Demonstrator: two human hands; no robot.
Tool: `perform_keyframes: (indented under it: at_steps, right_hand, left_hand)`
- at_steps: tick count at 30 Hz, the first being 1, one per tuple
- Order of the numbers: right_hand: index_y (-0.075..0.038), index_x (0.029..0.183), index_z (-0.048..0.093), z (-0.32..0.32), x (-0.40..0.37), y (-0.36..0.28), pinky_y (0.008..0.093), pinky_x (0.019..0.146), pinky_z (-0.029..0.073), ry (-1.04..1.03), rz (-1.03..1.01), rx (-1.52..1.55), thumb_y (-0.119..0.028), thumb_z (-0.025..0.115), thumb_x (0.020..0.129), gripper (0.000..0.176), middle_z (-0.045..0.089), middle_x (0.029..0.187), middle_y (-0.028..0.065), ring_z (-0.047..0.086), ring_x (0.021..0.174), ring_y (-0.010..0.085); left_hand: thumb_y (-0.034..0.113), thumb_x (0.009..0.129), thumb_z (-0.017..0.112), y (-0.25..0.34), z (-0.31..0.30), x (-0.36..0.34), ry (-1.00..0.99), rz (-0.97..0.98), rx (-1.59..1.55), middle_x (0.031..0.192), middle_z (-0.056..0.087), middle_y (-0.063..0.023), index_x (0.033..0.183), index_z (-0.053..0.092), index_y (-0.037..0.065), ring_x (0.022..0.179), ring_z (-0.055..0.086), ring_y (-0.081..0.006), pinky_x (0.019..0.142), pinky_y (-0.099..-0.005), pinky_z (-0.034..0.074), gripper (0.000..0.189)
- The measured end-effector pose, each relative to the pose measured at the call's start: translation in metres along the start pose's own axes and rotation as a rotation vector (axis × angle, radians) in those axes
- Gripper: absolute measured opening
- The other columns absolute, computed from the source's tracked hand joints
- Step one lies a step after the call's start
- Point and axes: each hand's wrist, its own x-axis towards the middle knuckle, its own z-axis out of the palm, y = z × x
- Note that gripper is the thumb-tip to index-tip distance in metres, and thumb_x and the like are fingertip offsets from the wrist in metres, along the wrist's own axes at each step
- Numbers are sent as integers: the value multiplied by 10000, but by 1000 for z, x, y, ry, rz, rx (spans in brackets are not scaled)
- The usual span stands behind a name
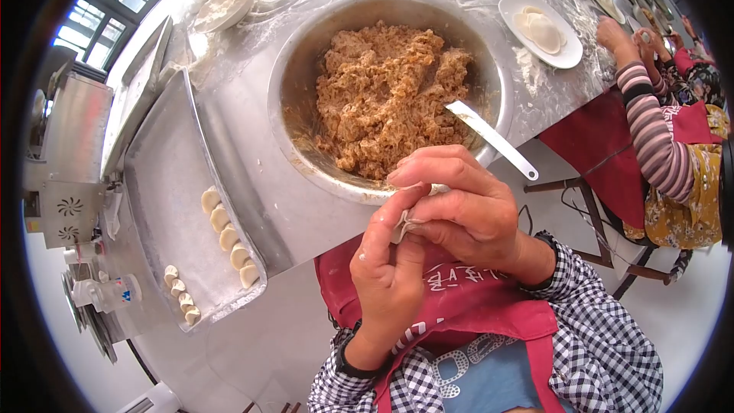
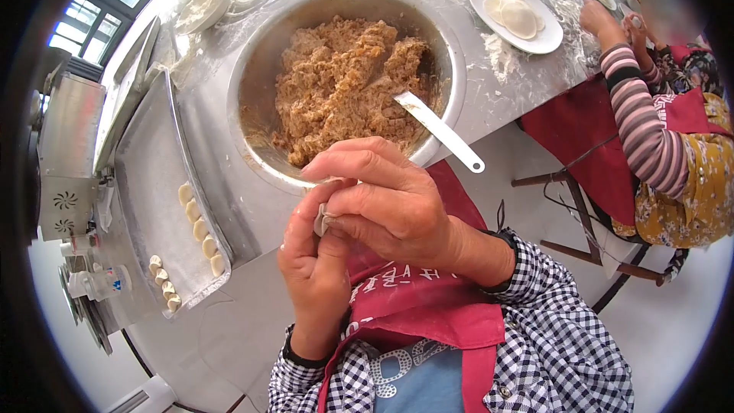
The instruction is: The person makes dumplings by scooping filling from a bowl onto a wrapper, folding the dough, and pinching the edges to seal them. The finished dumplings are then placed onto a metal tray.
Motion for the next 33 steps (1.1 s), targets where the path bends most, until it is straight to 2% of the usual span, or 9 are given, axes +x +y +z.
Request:
perform_keyframes:
  at_steps: [5,9,12,14,18,24,26,30,33]
  right_hand:
    - [-19,744,581,6,3,-11,340,738,481,91,174,98,-45,699,627,169,602,1011,140,585,917,265]
    - [-13,766,589,1,0,-6,334,750,483,17,102,89,-18,694,634,169,598,1028,148,589,918,270]
    - [-9,791,599,3,-5,-2,338,758,484,16,85,111,-8,691,639,177,592,1049,155,591,918,275]
    - [-9,789,601,6,-5,-3,342,750,485,73,133,129,-18,690,643,171,595,1043,156,592,913,270]
    - [-5,769,593,9,-2,-6,343,733,487,120,136,40,-36,689,644,160,602,1021,153,594,908,267]
    - [-12,758,591,2,-3,0,361,760,477,-32,57,-24,-51,672,652,139,598,1033,144,592,915,284]
    - [-16,753,591,2,-2,1,372,773,471,-63,13,-29,-37,662,649,127,598,1030,140,588,926,287]
    - [-19,767,595,1,-1,-1,376,786,469,-89,35,4,-27,663,643,141,588,1052,141,581,952,292]
    - [-25,781,602,4,1,-5,382,803,463,-7,159,79,-22,669,633,163,573,1083,143,569,981,297]
  left_hand:
    - [-41,876,470,-2,1,-1,62,-115,-337,1220,507,-145,1267,390,-41,1120,497,-194,928,-285,407,399]
    - [-26,884,475,3,1,-1,42,-153,-363,1228,491,-149,1273,372,-40,1130,486,-200,927,-287,410,403]
    - [44,894,496,-5,2,0,57,-104,-327,1186,504,-161,1286,340,-51,1052,540,-196,857,-286,478,432]
    - [39,891,499,-5,1,0,87,-259,-652,1158,523,-170,1265,370,-52,1020,564,-198,823,-287,500,406]
    - [30,887,498,-6,-1,-2,106,-278,-711,1139,538,-168,1246,398,-50,988,585,-204,796,-293,516,381]
    - [-9,888,461,-2,2,-1,85,-246,-444,1169,534,-136,1273,388,-47,1014,567,-182,841,-276,483,394]
    - [-43,877,429,-4,0,-2,22,-15,99,1194,523,-125,1310,339,-52,1075,523,-177,911,-271,421,443]
    - [-111,826,424,-4,-4,1,-43,60,192,1180,541,-163,1303,355,-37,1071,542,-207,900,-284,425,488]
    - [-125,814,421,1,-1,2,40,-20,90,1148,557,-171,1317,330,-29,1062,548,-212,896,-284,430,520]
